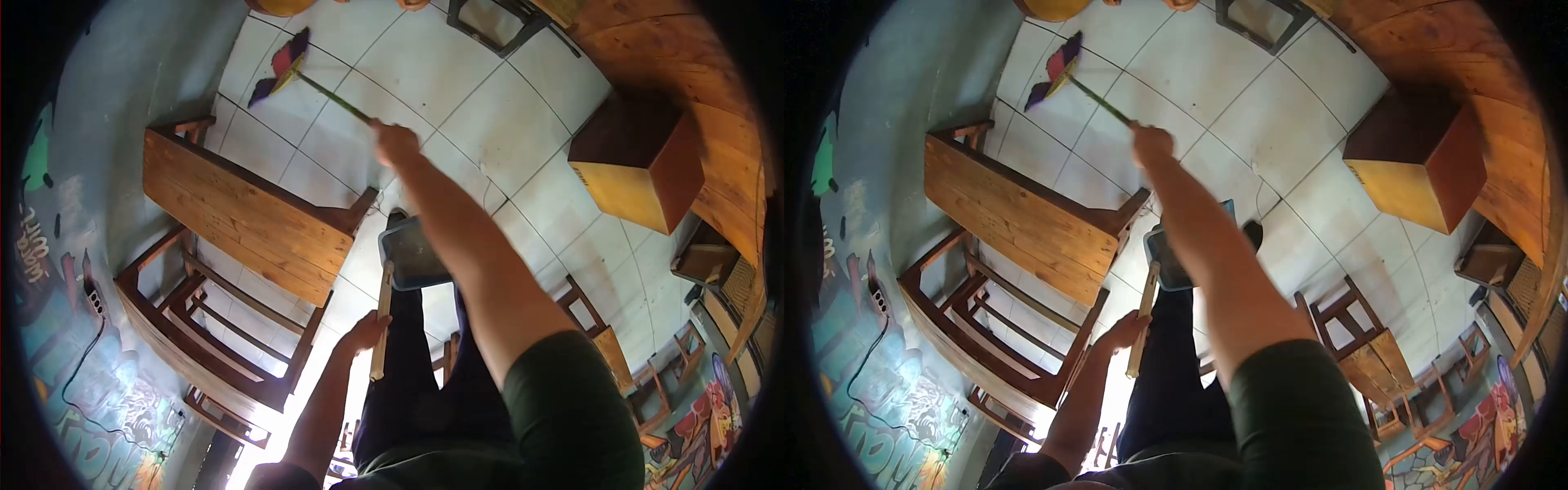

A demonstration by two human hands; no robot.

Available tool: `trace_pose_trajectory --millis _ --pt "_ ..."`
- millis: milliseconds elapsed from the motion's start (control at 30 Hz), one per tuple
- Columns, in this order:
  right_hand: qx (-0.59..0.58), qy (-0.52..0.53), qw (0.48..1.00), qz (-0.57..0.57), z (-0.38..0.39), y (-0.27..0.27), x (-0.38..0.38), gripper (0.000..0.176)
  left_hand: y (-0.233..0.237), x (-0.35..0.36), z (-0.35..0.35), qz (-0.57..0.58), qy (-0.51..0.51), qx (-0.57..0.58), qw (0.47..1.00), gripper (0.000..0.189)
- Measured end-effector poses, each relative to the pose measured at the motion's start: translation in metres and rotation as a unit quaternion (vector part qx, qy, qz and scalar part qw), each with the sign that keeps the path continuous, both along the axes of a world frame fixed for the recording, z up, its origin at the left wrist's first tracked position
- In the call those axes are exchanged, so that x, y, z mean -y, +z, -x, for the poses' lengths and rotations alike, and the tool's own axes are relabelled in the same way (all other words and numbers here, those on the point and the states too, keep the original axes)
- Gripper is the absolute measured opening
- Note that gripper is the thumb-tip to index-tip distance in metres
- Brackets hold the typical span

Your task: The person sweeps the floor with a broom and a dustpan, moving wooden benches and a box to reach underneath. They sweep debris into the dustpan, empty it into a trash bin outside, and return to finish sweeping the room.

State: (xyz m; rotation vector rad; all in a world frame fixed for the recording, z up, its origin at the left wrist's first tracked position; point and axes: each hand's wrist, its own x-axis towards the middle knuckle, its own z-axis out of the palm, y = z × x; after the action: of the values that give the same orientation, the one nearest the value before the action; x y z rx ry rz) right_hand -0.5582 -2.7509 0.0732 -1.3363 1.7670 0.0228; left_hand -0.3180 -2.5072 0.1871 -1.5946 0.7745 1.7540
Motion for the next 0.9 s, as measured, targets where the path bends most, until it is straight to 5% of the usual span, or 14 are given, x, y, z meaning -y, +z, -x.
trace_pose_trajectory --millis 100,233,300,400,433,500,600,700,733,833,900 --pt "-0.090 0.035 0.995 0.020 0.087 -0.035 -0.128 0.048 -0.001 0.006 -0.006 -0.010 -0.072 -0.001 0.997 0.037" --pt "-0.179 0.058 0.952 -0.241 0.210 0.073 -0.314 0.048 0.006 0.031 -0.003 -0.004 -0.167 -0.038 0.985 0.047" --pt "-0.212 0.008 0.938 -0.272 0.228 0.132 -0.388 0.045 -0.017 0.031 -0.024 -0.058 -0.099 -0.064 0.991 0.047" --pt "-0.120 -0.140 0.944 -0.272 0.218 0.192 -0.450 0.041 -0.014 0.062 -0.016 -0.053 -0.134 -0.064 0.987 0.047" --pt "-0.071 -0.226 0.966 -0.103 0.204 0.190 -0.484 0.040 -0.010 0.072 -0.012 -0.050 -0.143 -0.069 0.986 0.047" --pt "-0.108 -0.312 0.919 -0.218 0.166 0.205 -0.484 0.040 -0.003 0.084 -0.005 -0.037 -0.170 -0.066 0.983 0.048" --pt "-0.088 -0.411 0.907 0.016 0.124 0.150 -0.504 0.042 0.003 0.092 0.001 -0.007 -0.217 -0.063 0.974 0.049" --pt "-0.038 -0.527 0.849 0.012 0.130 0.093 -0.442 0.042 0.003 0.093 0.004 0.028 -0.266 -0.050 0.962 0.048" --pt "-0.120 -0.489 0.861 0.072 0.139 0.071 -0.416 0.042 0.006 0.093 0.008 0.024 -0.247 -0.042 0.968 0.049" --pt "-0.125 -0.482 0.865 0.063 0.188 0.007 -0.340 0.038 -0.001 0.084 0.000 0.024 -0.226 -0.015 0.974 0.050" --pt "-0.068 -0.502 0.861 -0.041 0.213 0.002 -0.292 0.039 -0.035 0.079 -0.032 0.086 -0.359 -0.138 0.919 0.050"
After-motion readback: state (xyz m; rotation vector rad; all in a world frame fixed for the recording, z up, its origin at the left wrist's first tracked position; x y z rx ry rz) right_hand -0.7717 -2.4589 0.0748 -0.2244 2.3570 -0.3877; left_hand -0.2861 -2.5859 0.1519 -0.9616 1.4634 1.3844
